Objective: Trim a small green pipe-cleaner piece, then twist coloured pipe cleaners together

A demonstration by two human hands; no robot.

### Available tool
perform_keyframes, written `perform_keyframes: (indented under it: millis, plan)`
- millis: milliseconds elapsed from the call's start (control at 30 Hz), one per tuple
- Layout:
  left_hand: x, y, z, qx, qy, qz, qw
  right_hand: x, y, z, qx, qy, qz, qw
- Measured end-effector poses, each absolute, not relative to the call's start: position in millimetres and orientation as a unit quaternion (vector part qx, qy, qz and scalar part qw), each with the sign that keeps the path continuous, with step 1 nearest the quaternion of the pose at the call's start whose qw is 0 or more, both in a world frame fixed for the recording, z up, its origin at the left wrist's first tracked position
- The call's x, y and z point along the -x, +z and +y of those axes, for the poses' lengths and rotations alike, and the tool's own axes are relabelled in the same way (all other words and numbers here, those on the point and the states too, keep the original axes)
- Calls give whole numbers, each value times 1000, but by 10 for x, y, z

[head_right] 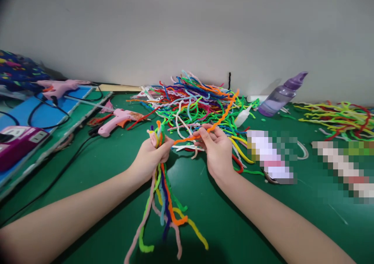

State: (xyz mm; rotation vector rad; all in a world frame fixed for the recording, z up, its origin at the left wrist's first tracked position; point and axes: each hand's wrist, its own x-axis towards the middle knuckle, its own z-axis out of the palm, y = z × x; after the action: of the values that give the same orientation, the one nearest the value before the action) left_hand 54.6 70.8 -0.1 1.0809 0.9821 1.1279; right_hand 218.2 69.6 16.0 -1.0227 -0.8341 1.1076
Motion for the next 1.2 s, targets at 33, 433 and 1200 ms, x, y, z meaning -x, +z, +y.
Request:
perform_keyframes:
  millis: [33,433,1200]
  plan:
    - [-541,0,713,-477,495,435,582,-2177,162,695,449,490,-359,655]
    - [-511,-10,765,-448,552,450,541,-2086,282,605,373,617,-273,637]
    - [-453,25,908,-269,561,375,687,-2120,96,640,302,604,-503,539]
